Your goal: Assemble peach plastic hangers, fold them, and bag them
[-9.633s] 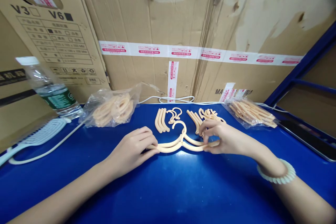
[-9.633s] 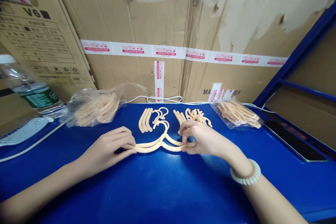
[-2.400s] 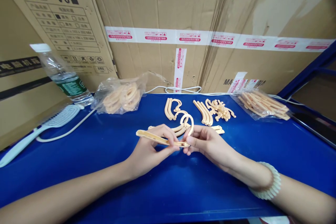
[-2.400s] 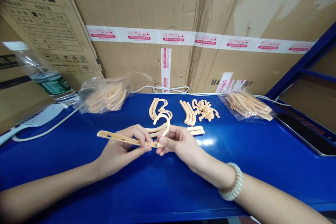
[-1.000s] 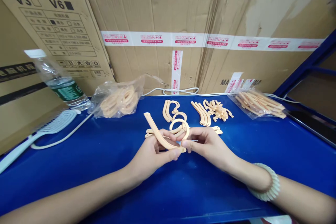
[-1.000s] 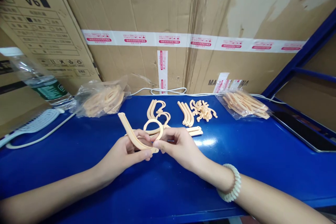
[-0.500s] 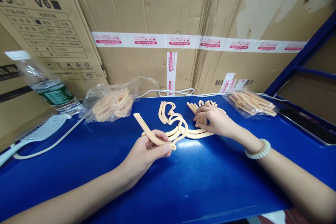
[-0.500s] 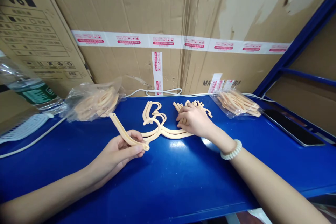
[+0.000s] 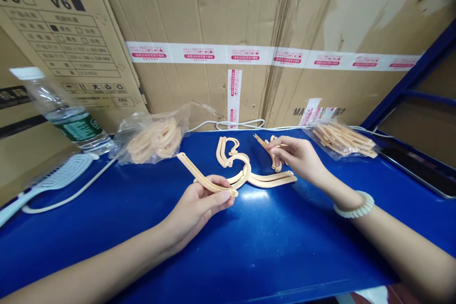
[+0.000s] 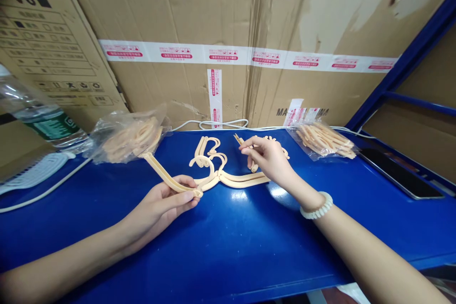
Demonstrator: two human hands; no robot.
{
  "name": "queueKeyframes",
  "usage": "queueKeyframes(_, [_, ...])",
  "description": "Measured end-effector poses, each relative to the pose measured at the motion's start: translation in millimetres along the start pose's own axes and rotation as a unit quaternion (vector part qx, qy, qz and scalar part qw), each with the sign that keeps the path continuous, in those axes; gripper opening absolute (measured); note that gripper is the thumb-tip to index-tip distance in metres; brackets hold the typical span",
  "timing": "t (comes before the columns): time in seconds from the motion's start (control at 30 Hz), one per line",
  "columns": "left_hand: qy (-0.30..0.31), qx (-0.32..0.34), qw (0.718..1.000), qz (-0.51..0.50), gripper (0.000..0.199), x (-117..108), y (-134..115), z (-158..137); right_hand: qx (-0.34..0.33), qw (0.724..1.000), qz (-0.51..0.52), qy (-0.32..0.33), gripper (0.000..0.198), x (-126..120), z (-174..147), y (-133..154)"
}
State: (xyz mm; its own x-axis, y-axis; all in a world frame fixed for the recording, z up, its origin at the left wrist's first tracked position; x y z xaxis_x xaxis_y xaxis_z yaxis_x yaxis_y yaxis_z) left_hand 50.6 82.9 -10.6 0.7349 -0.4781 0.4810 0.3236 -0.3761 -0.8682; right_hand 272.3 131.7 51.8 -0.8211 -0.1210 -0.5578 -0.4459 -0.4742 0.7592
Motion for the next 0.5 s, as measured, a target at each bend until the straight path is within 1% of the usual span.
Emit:
queueKeyframes(0.07, [-0.002,0.001,1.000,-0.009,0.025,0,0,0,0.014,0.995,0.088,-0.040,0.021,1,-5,7])
queueKeyframes(0.13, [-0.014,0.006,0.999,-0.028,0.029,-2,0,0,0.004,0.984,0.156,-0.083,0.020,2,-10,16])
queueKeyframes(0.27, [-0.047,0.014,0.997,-0.058,0.041,-6,2,-1,0.012,0.953,0.276,-0.124,0.021,10,-20,23])
queueKeyframes(0.37, [-0.037,0.018,0.998,-0.055,0.041,-6,2,0,0.045,0.935,0.324,-0.135,0.024,17,-25,23])
queueKeyframes(0.5, [-0.037,0.020,0.998,-0.043,0.041,-5,2,0,0.090,0.918,0.367,-0.120,0.041,30,-28,20])
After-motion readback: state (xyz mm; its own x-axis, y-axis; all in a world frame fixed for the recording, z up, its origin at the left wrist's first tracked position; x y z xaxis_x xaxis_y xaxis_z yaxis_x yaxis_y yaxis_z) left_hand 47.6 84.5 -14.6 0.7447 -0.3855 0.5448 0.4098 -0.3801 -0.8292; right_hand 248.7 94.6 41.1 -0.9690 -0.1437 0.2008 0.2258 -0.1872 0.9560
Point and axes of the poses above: each hand's wrist, its own z-axis towards the middle knuckle, its own x-axis out of the palm, y = z × x, the point moved 7 cm from there along z, towards the middle knuckle, and after that the axes turned 11 degrees about y, right-handed, at the moved point
